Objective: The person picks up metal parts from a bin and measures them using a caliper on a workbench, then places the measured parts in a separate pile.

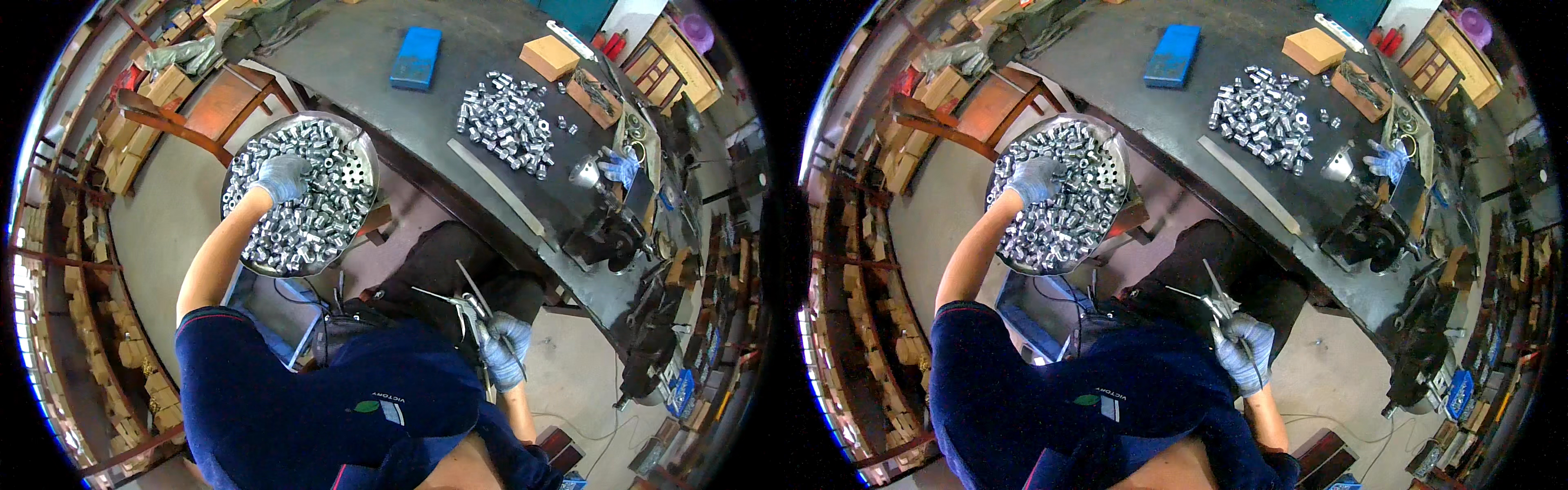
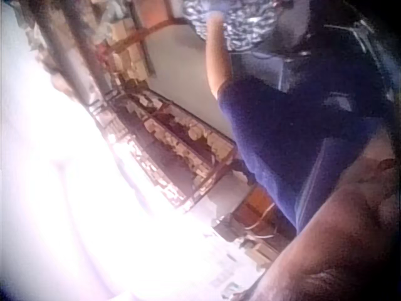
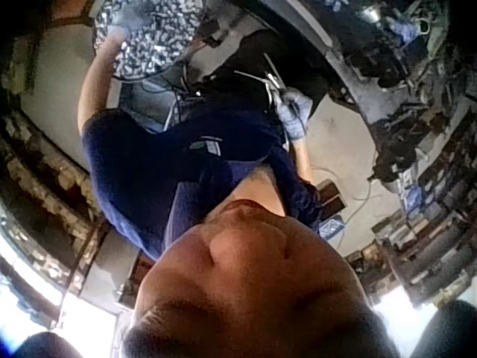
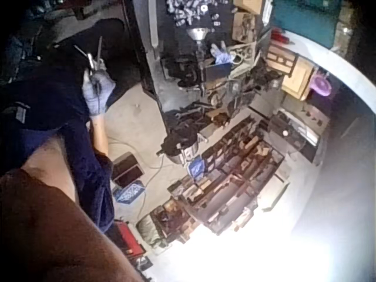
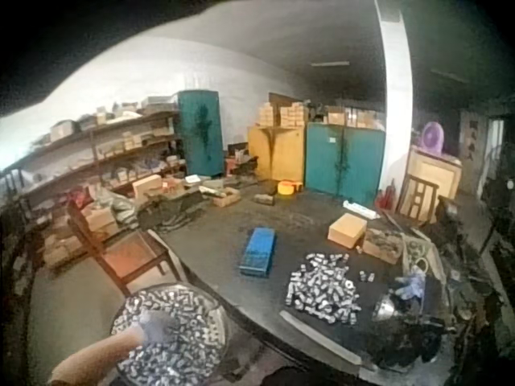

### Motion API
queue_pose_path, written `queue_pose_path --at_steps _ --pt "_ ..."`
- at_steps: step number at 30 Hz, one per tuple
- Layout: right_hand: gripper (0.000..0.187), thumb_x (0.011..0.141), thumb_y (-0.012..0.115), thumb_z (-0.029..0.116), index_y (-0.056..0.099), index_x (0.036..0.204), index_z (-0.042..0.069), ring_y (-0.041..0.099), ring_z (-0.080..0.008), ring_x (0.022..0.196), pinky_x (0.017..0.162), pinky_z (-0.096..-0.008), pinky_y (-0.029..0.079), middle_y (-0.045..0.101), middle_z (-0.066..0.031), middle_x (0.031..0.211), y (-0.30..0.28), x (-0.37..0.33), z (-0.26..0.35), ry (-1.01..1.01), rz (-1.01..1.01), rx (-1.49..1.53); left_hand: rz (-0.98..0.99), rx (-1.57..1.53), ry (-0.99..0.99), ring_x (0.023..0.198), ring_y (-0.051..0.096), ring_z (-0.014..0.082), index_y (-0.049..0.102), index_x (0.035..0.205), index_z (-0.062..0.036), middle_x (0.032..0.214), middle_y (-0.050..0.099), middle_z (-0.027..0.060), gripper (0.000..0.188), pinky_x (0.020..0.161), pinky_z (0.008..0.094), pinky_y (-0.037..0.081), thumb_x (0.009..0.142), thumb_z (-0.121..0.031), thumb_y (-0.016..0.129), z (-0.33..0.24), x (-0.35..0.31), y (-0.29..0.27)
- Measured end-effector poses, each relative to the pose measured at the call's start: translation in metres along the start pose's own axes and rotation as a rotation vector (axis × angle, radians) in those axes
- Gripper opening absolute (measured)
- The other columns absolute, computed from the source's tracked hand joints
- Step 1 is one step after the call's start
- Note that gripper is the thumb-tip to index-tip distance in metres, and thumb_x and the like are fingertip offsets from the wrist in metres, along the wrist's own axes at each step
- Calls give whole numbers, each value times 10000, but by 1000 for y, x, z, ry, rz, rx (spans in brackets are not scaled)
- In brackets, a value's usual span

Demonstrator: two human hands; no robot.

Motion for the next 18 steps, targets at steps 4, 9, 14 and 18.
queue_pose_path --at_steps 4,9,14,18 --pt "278 680 728 71 485 545 69 454 -238 469 468 -319 361 457 -105 529 -3 -1 -2 5 -24 -95 53 100 -18 925 615 327 649 1066 -122 998 633 155 380 808 415 486 694 -173 591 5 7 13" --pt "281 673 737 57 488 544 68 449 -231 460 462 -314 358 466 -101 527 -6 -7 -7 -31 -55 -96 71 189 -66 875 633 336 645 961 -81 906 650 166 271 757 444 490 712 -118 544 -9 3 9" --pt "279 672 733 49 486 542 69 455 -225 460 462 -309 359 466 -102 524 -7 -5 0 2 -26 -79 35 226 -12 788 644 346 634 913 -60 797 653 170 232 687 457 495 707 -125 548 -9 2 11" --pt "296 670 734 57 470 538 74 467 -232 461 465 -302 366 463 -106 524 -7 -5 -1 24 -13 -71 -3 142 -3 822 631 351 636 922 -64 850 648 187 261 727 443 493 688 -172 590 -10 -2 -5"
Point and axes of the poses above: each hand's wrist, its own x-axis towards the middle knuckle, its own y-axis out of the palm, z = x × y, the point moved 5 cm from there along x, towards the middle knuckle
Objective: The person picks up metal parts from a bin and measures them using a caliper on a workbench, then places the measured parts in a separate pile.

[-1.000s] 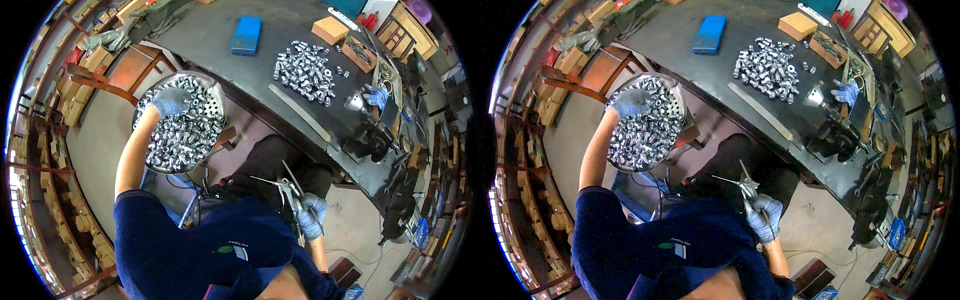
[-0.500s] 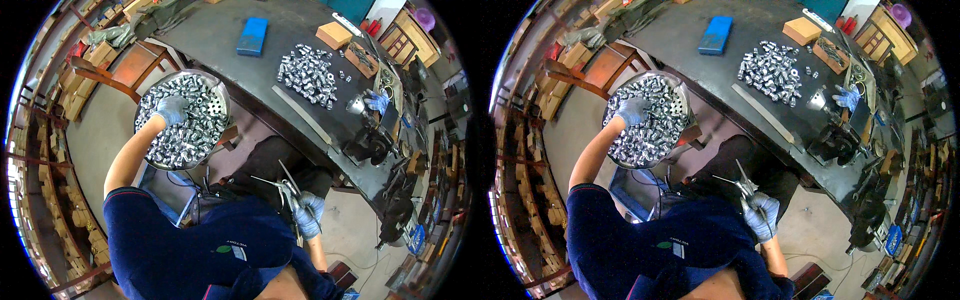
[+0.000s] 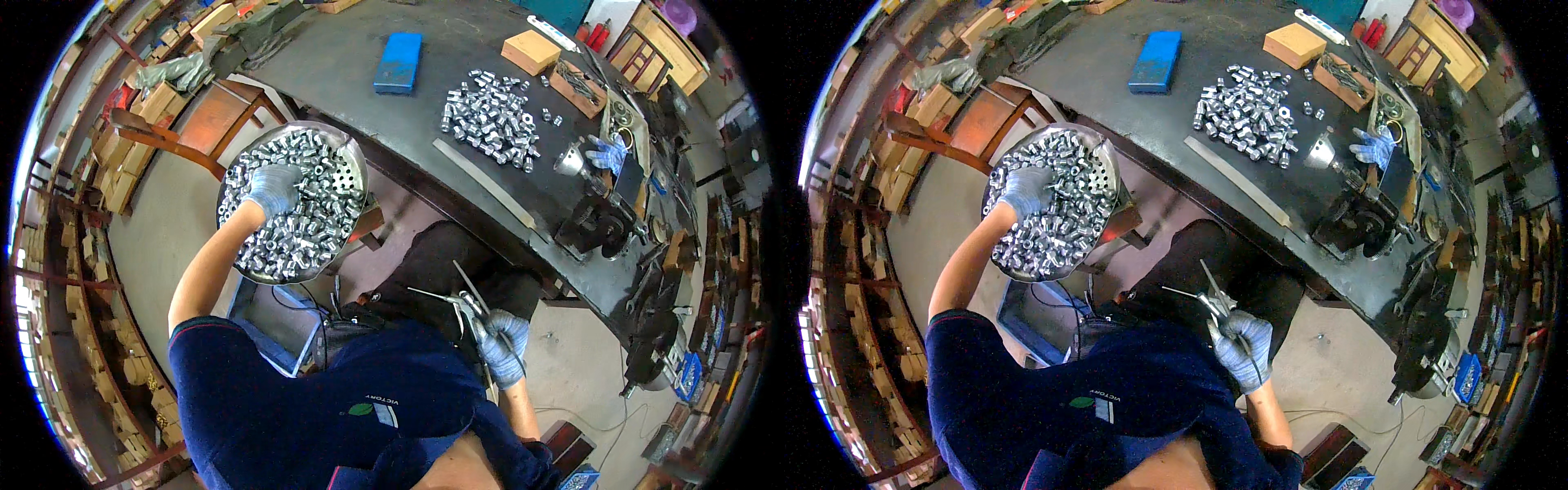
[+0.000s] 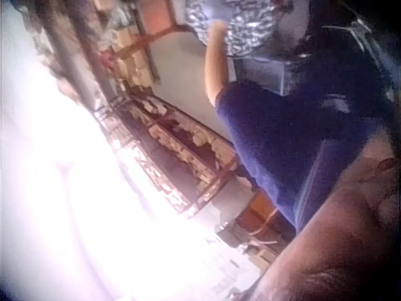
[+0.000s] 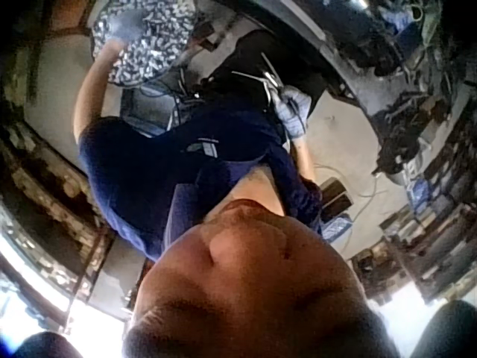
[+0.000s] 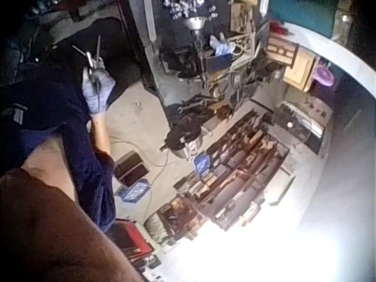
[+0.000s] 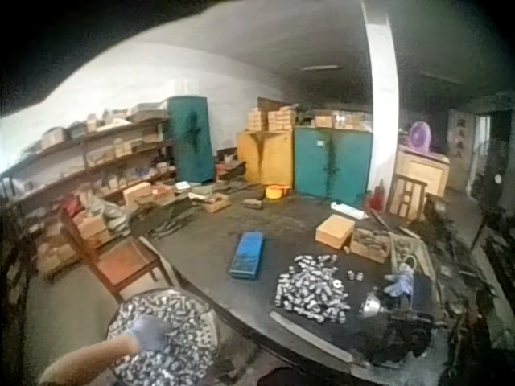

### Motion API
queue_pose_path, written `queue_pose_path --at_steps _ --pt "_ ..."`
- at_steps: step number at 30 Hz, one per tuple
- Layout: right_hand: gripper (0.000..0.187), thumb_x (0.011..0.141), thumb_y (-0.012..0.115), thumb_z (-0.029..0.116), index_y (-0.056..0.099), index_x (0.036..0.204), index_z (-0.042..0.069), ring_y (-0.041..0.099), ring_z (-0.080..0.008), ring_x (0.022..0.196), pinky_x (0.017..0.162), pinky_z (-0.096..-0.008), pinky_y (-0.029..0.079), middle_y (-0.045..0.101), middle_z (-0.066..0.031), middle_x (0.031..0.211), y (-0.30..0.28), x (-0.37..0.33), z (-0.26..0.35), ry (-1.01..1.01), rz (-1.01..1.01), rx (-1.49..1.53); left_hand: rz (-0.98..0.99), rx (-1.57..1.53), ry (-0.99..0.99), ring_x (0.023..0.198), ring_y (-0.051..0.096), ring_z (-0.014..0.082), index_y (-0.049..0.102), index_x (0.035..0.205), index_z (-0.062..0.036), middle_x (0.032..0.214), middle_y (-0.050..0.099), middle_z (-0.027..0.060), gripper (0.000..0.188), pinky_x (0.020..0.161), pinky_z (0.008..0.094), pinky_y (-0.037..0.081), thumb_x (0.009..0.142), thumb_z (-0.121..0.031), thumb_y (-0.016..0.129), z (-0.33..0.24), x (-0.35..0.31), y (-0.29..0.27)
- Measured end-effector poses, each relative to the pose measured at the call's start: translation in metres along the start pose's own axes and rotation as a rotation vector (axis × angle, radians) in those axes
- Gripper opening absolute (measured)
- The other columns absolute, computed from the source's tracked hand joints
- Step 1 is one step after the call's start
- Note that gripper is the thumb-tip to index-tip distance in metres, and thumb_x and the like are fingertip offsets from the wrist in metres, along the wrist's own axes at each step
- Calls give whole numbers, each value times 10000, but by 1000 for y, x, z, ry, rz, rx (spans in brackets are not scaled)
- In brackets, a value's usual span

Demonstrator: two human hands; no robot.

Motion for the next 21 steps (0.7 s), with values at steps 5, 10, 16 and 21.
queue_pose_path --at_steps 5,10,16,21 --pt "330 662 753 90 447 539 83 496 -265 475 479 -310 398 475 -114 540 4 7 11 -89 37 -87 -57 -1442 116 666 582 126 609 924 14 756 607 46 220 588 264 480 764 -136 632 -41 -19 -36" --pt "341 648 780 135 457 543 96 512 -284 496 479 -326 410 480 -109 538 7 20 24 -111 44 -90 256 -2015 342 568 555 102 603 915 -25 802 632 89 270 511 204 443 782 -249 673 -147 -48 -40" --pt "399 665 783 212 438 499 96 464 -299 459 457 -347 375 440 -100 491 4 29 33 -200 -14 -98 474 -2368 288 631 583 152 574 979 -28 768 583 67 315 513 251 454 880 -328 580 -239 -66 -1" --pt "406 670 778 245 445 491 97 471 -290 451 444 -356 364 436 -105 479 2 30 31 -191 -30 -110 525 -2271 349 562 579 194 570 1017 1 695 585 87 365 500 284 466 910 -348 550 -246 -72 -5"
Point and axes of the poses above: each hand's wrist, its own x-axis towards the middle knuckle, its own y-axis out of the palm, z = x × y, the point moved 5 cm from there along x, towards the middle knuckle
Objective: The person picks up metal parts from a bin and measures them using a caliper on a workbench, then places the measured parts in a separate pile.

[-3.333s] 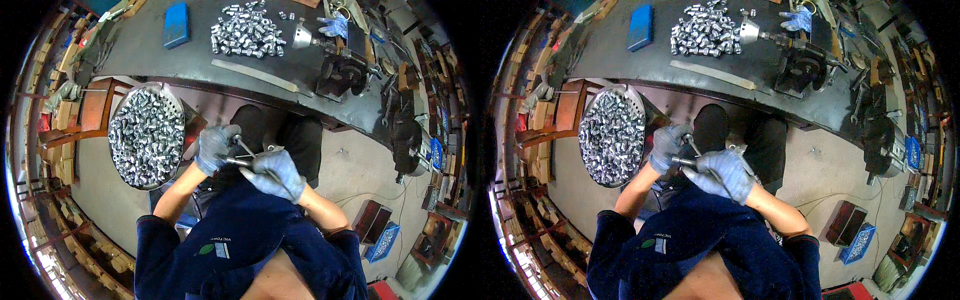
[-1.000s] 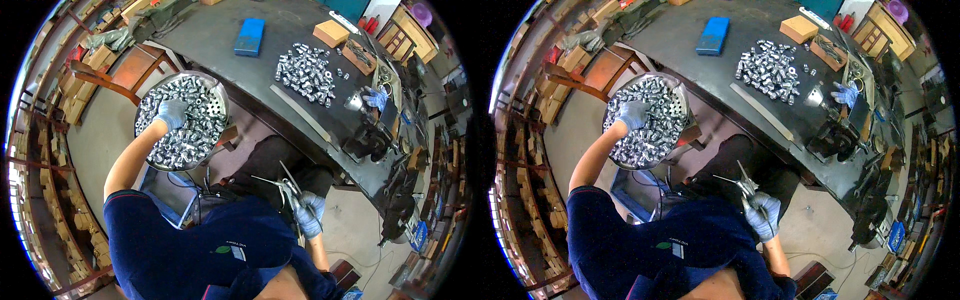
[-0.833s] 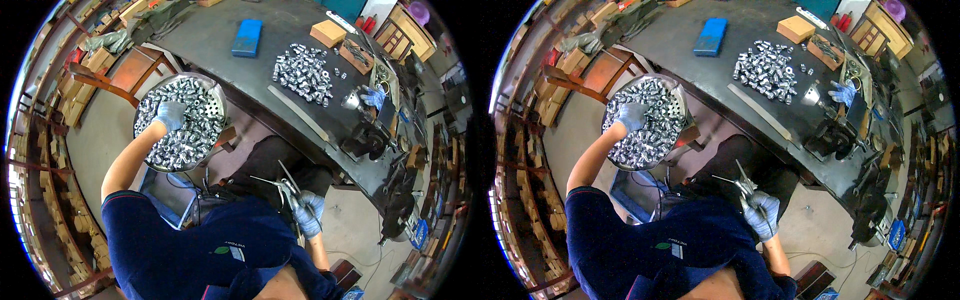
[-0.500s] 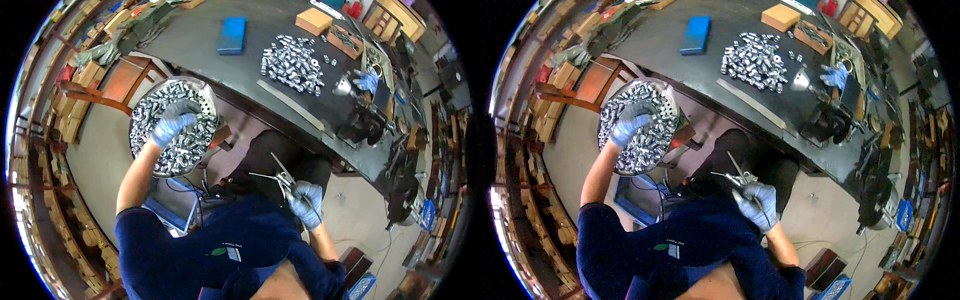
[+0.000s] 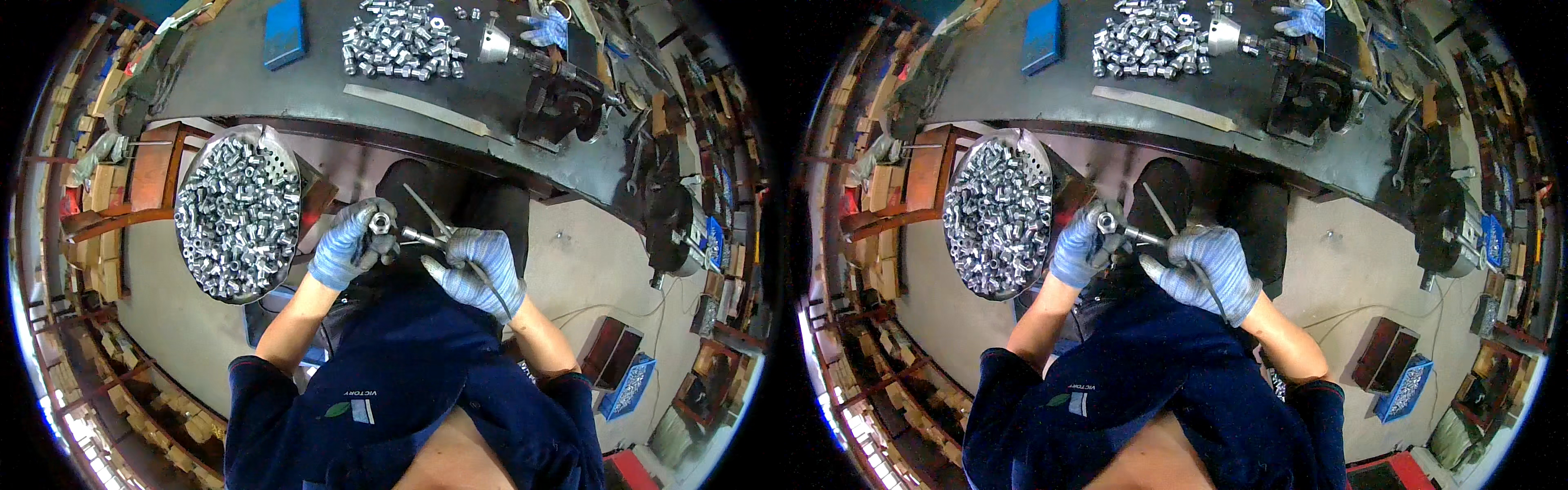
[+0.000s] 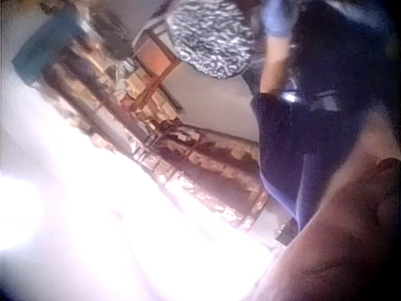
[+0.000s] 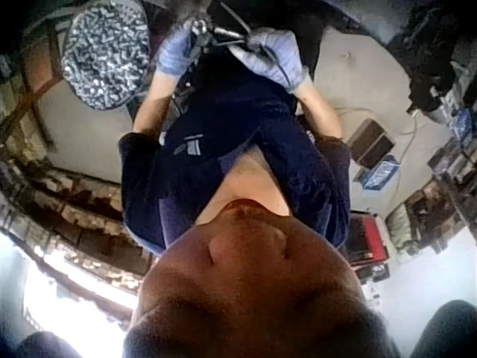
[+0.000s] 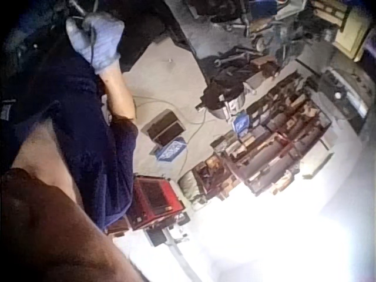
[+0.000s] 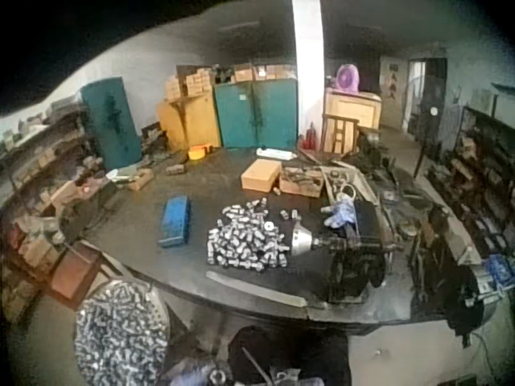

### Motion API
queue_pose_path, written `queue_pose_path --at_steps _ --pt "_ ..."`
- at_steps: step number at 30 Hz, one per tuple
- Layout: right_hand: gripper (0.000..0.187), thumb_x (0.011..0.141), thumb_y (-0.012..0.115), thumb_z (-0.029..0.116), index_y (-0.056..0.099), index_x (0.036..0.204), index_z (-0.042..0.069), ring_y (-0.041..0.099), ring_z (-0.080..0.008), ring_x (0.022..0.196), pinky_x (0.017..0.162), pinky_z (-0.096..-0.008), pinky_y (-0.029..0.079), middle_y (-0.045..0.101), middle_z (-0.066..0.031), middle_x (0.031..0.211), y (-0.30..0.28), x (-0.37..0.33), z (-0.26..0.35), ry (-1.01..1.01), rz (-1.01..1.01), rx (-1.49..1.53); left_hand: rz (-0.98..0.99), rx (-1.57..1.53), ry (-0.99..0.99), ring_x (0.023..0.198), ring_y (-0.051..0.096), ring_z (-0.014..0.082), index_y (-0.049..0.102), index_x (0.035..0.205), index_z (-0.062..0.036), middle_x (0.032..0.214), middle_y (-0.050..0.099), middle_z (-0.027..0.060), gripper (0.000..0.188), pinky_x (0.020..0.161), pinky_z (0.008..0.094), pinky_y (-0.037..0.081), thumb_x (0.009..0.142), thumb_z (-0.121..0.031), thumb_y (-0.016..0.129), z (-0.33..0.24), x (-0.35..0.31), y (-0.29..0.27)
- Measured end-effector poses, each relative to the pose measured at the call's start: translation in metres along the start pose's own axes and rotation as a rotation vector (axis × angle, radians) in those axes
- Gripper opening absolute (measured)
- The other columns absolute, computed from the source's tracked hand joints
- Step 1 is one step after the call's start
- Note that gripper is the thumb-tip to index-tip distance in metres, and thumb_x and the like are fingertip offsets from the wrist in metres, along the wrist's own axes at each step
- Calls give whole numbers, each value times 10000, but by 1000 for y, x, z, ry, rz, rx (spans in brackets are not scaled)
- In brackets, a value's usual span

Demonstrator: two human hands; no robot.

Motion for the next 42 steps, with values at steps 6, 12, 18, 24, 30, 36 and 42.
queue_pose_path --at_steps 6,12,18,24,30,36,42 --pt "407 702 745 314 474 480 107 482 -286 428 432 -365 365 445 -107 470 2 3 2 -43 17 -60 -120 322 -94 458 523 92 614 982 -3 622 597 56 348 416 219 402 925 -335 528 -16 -2 -5" --pt "419 735 695 401 521 496 104 521 -277 438 441 -360 401 486 -107 473 13 -1 0 -22 104 -254 72 942 43 609 540 64 661 968 13 674 607 38 259 566 222 441 890 -226 597 -48 7 23" --pt "390 726 724 351 523 503 102 512 -282 434 445 -365 397 478 -105 470 12 -5 -9 -16 6 -179 139 847 116 754 598 96 615 1069 26 823 640 59 312 706 245 480 867 -211 631 -50 10 26" --pt "346 697 761 240 514 507 90 491 -285 433 440 -354 383 479 -119 486 11 -10 -15 61 -28 -48 56 507 -98 740 599 102 597 1072 40 841 634 58 320 679 237 482 855 -192 633 -24 8 24" --pt "328 689 768 192 508 522 79 465 -271 439 443 -339 374 466 -120 497 11 -14 -25 115 -45 3 100 545 -94 709 580 89 597 1070 19 878 629 57 306 627 217 480 852 -190 648 -31 9 36" --pt "325 681 766 120 478 543 60 460 -234 457 456 -313 374 475 -115 546 -5 -23 -29 267 -59 109 53 901 268 666 570 76 633 979 2 781 606 4 275 591 227 465 770 -157 713 -50 20 23" --pt "359 654 772 180 439 526 134 464 -244 441 431 -324 375 431 -49 509 -27 -11 27 -14 109 134 -156 1431 403 570 557 205 650 910 -49 718 596 124 190 563 298 460 737 -121 679 -52 22 7"
Point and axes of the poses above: each hand's wrist, its own x-axis towards the middle knuckle, its own y-axis out of the palm, z = x × y, the point moved 5 cm from there along x, towards the middle knuckle
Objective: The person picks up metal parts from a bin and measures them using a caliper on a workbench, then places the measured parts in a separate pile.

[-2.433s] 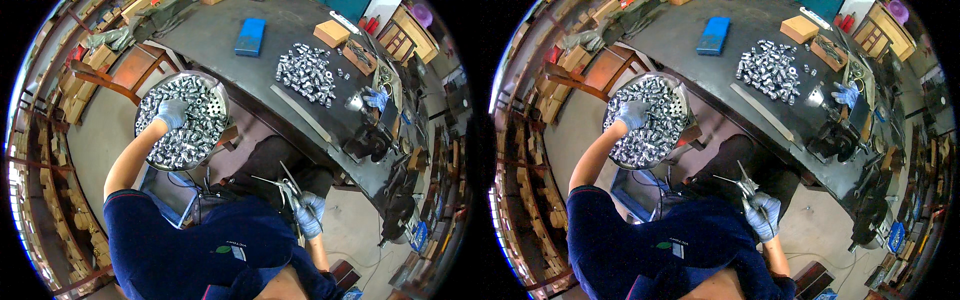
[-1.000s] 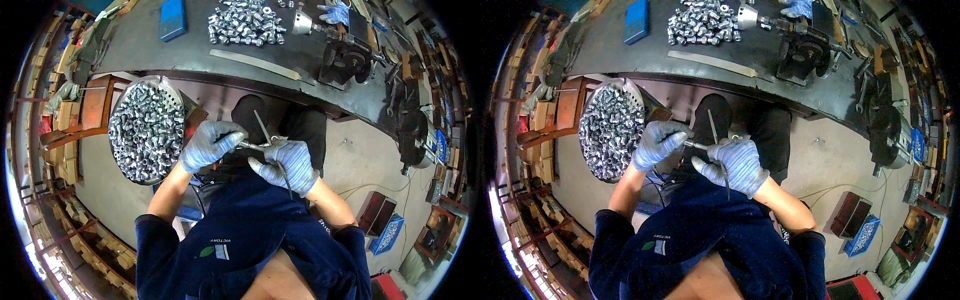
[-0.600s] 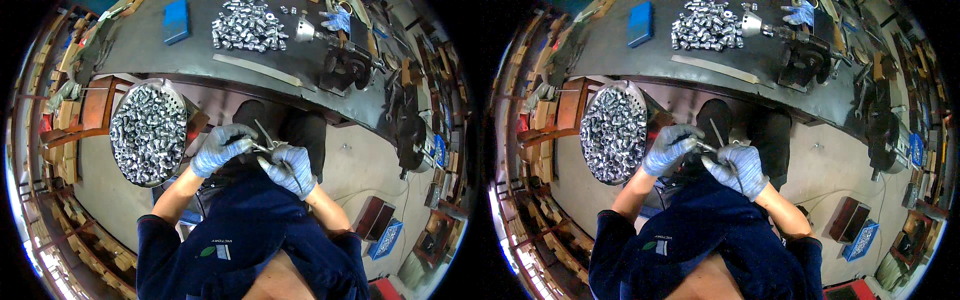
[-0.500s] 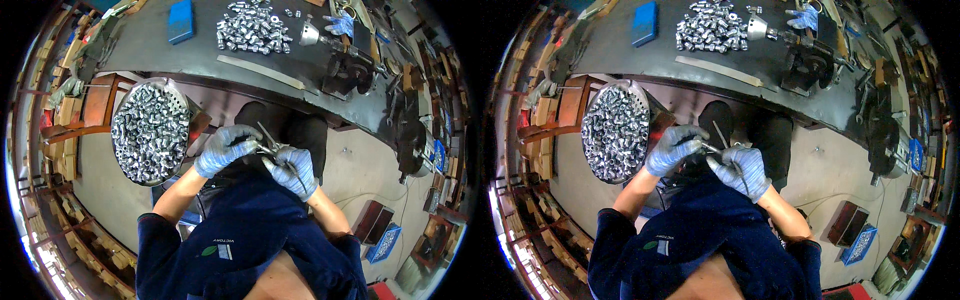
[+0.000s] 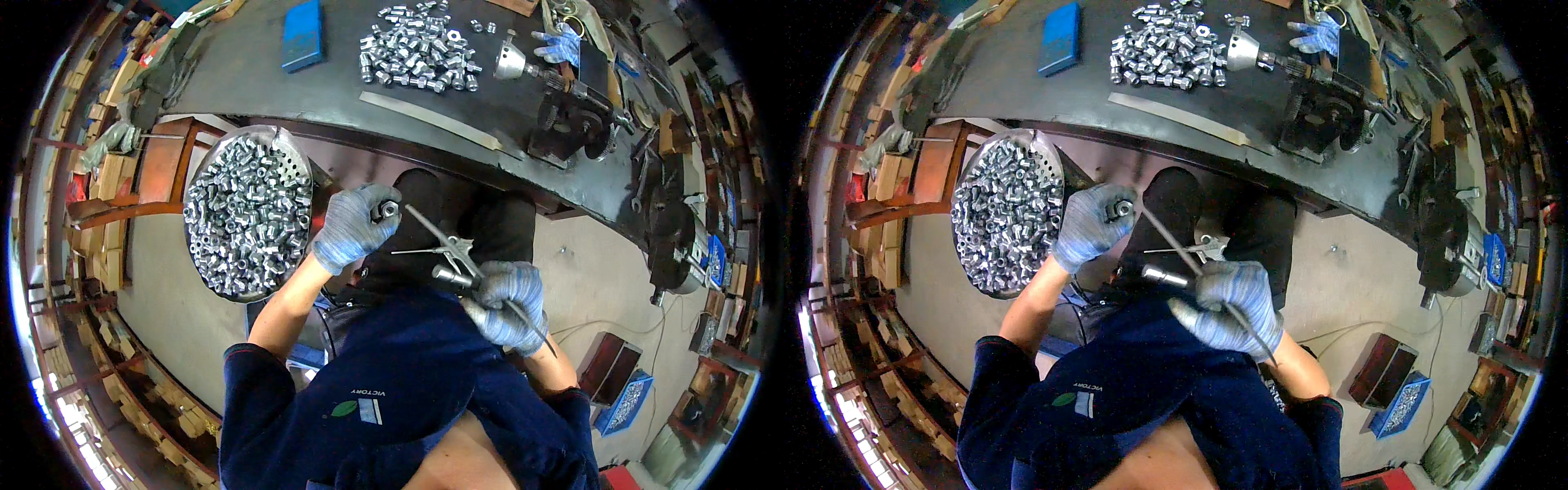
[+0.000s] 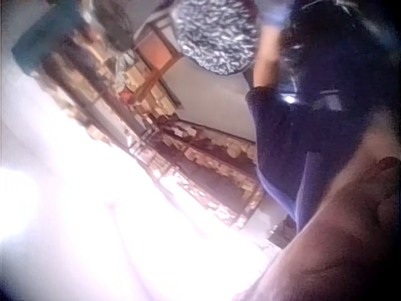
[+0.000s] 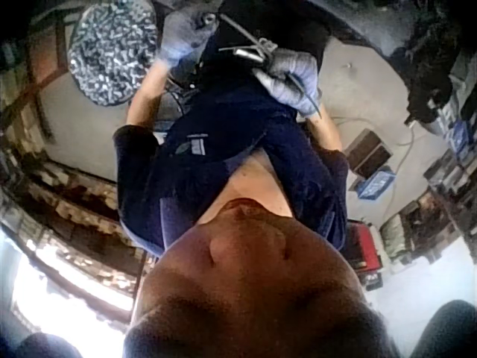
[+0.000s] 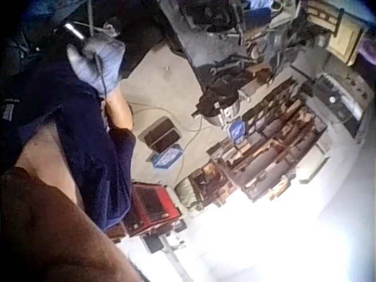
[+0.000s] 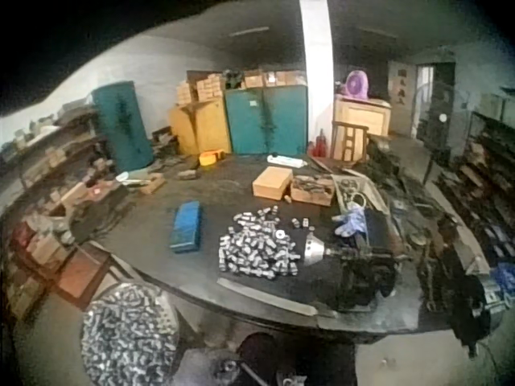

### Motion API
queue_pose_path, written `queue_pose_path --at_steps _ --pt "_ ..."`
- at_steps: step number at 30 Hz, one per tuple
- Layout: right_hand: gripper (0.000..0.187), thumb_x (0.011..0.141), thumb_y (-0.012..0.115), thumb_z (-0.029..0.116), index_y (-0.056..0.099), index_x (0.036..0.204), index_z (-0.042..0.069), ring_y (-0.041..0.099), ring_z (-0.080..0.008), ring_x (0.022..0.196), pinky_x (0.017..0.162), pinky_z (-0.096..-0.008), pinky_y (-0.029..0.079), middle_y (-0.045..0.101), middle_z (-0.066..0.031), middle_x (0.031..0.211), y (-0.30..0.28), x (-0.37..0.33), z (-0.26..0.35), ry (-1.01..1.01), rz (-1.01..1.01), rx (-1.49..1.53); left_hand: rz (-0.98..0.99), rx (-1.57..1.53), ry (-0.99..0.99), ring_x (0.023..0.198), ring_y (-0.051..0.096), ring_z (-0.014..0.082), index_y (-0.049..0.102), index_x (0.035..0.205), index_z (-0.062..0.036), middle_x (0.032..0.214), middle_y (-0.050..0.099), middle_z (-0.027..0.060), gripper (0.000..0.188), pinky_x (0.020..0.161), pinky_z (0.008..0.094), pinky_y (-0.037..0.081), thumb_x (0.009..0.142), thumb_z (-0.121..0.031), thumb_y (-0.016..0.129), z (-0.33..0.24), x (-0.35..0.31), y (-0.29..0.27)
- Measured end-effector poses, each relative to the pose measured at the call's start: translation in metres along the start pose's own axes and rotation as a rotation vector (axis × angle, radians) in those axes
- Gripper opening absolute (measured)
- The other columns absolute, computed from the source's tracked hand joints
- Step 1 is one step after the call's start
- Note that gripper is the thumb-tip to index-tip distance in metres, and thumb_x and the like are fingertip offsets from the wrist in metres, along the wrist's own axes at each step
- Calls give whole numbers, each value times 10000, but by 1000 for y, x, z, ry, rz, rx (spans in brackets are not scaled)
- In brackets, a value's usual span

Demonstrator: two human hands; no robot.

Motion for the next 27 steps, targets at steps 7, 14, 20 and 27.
queue_pose_path --at_steps 7,14,20,27 --pt "345 648 782 209 472 521 129 485 -253 451 439 -327 380 458 -58 519 15 4 6 -37 2 -9 -37 72 -22 608 618 235 660 896 -106 723 636 83 192 577 328 494 708 -146 670 1 -1 8" --pt "319 689 762 167 502 520 92 492 -282 456 443 -350 383 486 -99 516 32 17 -10 -18 -5 -35 48 37 -57 555 577 222 668 911 -105 692 623 87 238 545 315 472 679 -149 695 -5 -4 17" --pt "337 707 741 241 512 497 111 523 -283 455 434 -370 400 494 -98 506 40 24 -31 -85 -68 -282 70 -121 -32 577 603 249 662 922 -152 650 605 86 247 527 368 451 697 -248 693 -1 0 42" --pt "271 678 724 170 519 514 105 529 -279 485 451 -361 405 498 -98 525 -9 -4 -20 93 -232 -454 7 196 -81 688 635 300 678 886 -156 721 642 113 259 614 423 498 712 -347 662 32 57 42"
Point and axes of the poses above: each hand's wrist, its own x-axis towards the middle knuckle, its own y-axis out of the palm, z = x × y, the point moved 5 cm from there along x, towards the middle knuckle
